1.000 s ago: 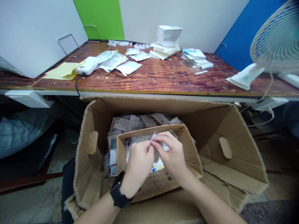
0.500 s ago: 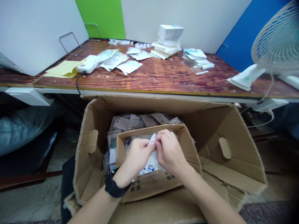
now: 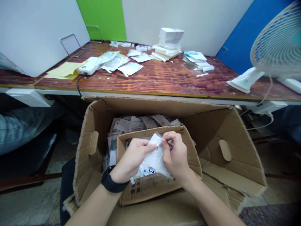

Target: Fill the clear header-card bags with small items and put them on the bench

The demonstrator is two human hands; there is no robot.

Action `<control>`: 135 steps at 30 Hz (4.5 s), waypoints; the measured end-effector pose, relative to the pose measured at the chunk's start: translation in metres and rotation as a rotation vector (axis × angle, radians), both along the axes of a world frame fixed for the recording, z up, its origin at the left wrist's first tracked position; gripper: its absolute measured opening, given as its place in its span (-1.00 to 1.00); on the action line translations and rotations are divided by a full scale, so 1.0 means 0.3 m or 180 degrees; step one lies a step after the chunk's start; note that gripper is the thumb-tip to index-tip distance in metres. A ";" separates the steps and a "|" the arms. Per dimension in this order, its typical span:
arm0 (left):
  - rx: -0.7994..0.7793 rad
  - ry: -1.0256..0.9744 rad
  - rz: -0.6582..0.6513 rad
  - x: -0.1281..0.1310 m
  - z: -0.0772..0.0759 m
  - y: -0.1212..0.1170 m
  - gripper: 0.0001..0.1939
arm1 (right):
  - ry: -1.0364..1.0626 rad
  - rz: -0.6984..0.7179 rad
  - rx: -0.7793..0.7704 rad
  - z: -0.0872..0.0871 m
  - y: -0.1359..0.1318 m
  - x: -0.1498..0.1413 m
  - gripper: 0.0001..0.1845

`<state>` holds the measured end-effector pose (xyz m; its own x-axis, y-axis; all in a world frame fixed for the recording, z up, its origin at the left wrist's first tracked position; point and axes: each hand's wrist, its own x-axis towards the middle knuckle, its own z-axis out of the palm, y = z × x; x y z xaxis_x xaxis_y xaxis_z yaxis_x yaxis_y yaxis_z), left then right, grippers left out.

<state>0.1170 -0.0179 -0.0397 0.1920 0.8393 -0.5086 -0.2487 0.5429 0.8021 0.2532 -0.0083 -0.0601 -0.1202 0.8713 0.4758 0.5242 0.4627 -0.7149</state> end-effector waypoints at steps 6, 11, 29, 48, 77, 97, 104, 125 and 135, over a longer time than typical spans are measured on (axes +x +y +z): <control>0.0026 0.0029 -0.0022 0.003 0.007 -0.004 -0.76 | -0.0098 -0.0209 0.0108 0.012 -0.025 -0.002 -0.82; 0.0122 -0.0097 0.0001 -0.006 0.007 0.001 -0.75 | -0.0308 -0.0345 0.0403 0.031 -0.040 -0.011 -0.79; 0.0090 -0.0110 0.0989 -0.137 0.022 0.043 -0.83 | -0.0317 -0.0500 0.0422 0.048 -0.033 0.036 -0.79; 0.0331 0.0333 0.1309 -0.131 0.011 0.053 -0.80 | -0.2460 0.0179 -0.0969 0.010 0.098 0.168 -0.73; 0.0520 0.0855 -0.0453 -0.028 0.015 0.002 -0.74 | 0.1160 0.0870 -0.2103 0.047 0.077 0.069 -0.87; 0.0429 0.0597 -0.1108 -0.059 0.056 0.009 -0.78 | 0.2365 0.0861 -0.3385 0.076 0.066 0.080 -0.84; 0.0414 0.0519 -0.0944 -0.067 0.054 0.011 -0.79 | 0.2053 0.0840 -0.3334 0.064 0.064 0.093 -0.82; 0.0359 0.0645 0.0449 -0.058 0.029 0.019 -0.84 | 0.1845 0.0138 -0.2035 0.021 0.068 0.086 -0.78; 0.0177 0.0404 0.0586 -0.053 0.047 0.019 -0.87 | 0.1470 0.0013 -0.1900 0.004 0.077 0.090 -0.74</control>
<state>0.1009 -0.0122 -0.0256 -0.0294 0.8816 -0.4710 -0.2347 0.4519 0.8606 0.2802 0.0148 -0.0589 -0.0267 0.9969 -0.0742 0.1094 -0.0708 -0.9915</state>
